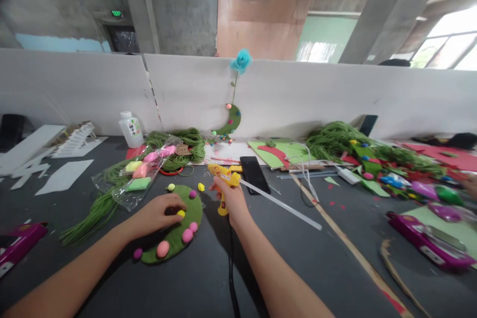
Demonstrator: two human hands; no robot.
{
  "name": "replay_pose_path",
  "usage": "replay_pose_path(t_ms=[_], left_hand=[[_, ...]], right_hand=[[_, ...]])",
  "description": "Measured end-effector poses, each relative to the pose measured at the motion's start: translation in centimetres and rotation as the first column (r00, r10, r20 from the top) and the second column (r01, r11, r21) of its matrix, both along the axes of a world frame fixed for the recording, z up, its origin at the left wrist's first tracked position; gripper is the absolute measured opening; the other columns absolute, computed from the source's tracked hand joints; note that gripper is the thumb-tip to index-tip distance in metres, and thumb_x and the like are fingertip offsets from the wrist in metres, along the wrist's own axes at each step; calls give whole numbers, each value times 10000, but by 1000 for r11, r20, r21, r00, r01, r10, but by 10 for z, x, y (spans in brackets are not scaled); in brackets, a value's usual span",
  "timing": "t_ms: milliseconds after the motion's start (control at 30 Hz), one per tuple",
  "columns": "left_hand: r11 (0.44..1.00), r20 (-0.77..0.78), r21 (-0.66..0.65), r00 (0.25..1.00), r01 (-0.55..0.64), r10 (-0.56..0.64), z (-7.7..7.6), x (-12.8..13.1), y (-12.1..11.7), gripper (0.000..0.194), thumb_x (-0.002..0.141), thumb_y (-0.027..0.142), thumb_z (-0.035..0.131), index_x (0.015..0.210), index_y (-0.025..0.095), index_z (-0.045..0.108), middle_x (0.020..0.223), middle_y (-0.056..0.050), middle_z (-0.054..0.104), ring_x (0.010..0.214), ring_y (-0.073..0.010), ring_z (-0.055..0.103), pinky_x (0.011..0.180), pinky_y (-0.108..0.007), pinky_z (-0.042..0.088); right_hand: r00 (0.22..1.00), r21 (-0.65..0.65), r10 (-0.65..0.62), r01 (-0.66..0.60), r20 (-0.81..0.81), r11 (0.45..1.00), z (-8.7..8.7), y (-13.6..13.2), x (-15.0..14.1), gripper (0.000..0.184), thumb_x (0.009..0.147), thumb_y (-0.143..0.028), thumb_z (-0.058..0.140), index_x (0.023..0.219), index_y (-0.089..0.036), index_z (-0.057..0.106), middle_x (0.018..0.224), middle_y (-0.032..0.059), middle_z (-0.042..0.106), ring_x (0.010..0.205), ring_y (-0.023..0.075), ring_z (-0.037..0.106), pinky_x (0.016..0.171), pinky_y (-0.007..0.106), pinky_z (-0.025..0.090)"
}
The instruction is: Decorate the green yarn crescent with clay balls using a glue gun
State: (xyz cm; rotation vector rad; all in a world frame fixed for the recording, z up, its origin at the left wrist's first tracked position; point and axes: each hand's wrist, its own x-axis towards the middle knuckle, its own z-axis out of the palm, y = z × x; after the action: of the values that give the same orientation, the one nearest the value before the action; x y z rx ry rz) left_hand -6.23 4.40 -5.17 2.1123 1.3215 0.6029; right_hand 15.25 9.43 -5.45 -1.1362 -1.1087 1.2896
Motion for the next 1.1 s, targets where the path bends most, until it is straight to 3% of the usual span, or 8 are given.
replay_pose_path(t_ms=[300, 633, 1100], left_hand=[[1000, 48, -22, 999, 20, -19, -1, -3, 2, 179, 783, 301, 575, 834, 186, 702, 854, -33, 636, 802, -180, 580, 758, -283, 446], [994, 135, -105, 991, 18, -4, -9, -9, 11, 170, 767, 249, 601, 876, 183, 713, 915, -49, 647, 848, -172, 594, 801, -264, 454], [982, 149, -187, 989, 24, 4, -10, -8, 14, 185, 787, 206, 575, 910, 178, 709, 911, -58, 635, 853, -172, 600, 804, -264, 451]], right_hand=[[999, -19, 15, -15, 28, 1000, -3, 5, 3, 191, 907, -312, 562, 852, -135, 607, 747, -19, 615, 570, 86, 565, 530, 232, 487], [999, -56, -31, 29, -38, 998, 1, 7, 8, 260, 686, -429, 686, 643, -178, 633, 611, 11, 656, 499, 116, 515, 504, 244, 408], [999, -105, -33, 30, -35, 994, -1, 20, 20, 293, 646, -461, 725, 620, -177, 659, 633, 40, 674, 514, 133, 492, 523, 269, 373]])
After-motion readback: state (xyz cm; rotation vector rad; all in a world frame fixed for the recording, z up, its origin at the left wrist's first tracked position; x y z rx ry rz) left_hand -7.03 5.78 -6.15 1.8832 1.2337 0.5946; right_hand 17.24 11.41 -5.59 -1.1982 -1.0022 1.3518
